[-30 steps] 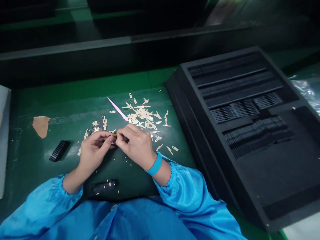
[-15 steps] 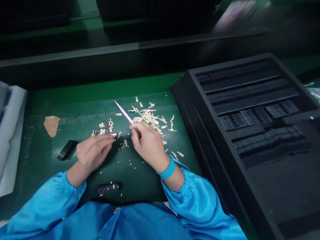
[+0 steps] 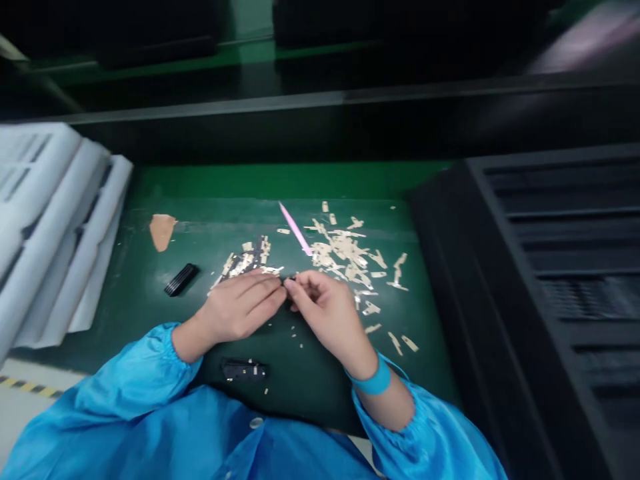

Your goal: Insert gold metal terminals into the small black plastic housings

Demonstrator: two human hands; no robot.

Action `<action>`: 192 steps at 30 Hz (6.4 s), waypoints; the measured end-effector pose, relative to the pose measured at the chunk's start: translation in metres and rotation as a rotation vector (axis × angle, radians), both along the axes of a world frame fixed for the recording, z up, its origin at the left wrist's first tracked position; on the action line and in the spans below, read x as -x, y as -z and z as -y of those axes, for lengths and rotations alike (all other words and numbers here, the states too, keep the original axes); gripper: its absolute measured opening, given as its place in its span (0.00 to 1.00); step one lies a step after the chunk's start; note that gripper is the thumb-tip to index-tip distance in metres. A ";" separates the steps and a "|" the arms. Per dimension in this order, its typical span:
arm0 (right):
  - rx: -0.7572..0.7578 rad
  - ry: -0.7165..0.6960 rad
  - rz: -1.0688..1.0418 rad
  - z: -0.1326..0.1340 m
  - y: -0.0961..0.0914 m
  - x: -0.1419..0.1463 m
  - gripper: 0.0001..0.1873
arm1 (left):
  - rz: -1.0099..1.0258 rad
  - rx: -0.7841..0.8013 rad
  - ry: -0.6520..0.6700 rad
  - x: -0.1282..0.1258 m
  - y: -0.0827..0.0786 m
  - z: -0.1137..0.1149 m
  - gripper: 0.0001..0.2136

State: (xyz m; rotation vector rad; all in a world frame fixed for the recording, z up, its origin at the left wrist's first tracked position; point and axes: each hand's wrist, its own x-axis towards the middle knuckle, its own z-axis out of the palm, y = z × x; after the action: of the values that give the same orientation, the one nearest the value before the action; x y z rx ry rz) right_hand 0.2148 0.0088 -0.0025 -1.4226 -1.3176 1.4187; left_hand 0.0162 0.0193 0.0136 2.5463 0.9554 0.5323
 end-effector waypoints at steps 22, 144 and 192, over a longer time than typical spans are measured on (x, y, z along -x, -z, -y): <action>-0.096 -0.021 0.092 -0.003 0.006 0.005 0.15 | -0.234 -0.084 -1.094 0.122 -0.027 0.038 0.12; -0.351 -0.088 0.409 -0.006 0.001 0.004 0.04 | 0.654 0.861 -0.478 -0.011 0.029 -0.001 0.17; -1.045 -0.071 0.630 -0.004 0.016 0.009 0.10 | 0.917 1.024 -0.517 -0.014 0.019 0.003 0.12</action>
State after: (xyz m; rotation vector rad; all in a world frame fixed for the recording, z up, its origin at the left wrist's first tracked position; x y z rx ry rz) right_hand 0.2062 0.0124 -0.0185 -1.0667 -2.0621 0.1236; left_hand 0.0304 0.0164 -0.0055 0.9642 1.0784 0.9132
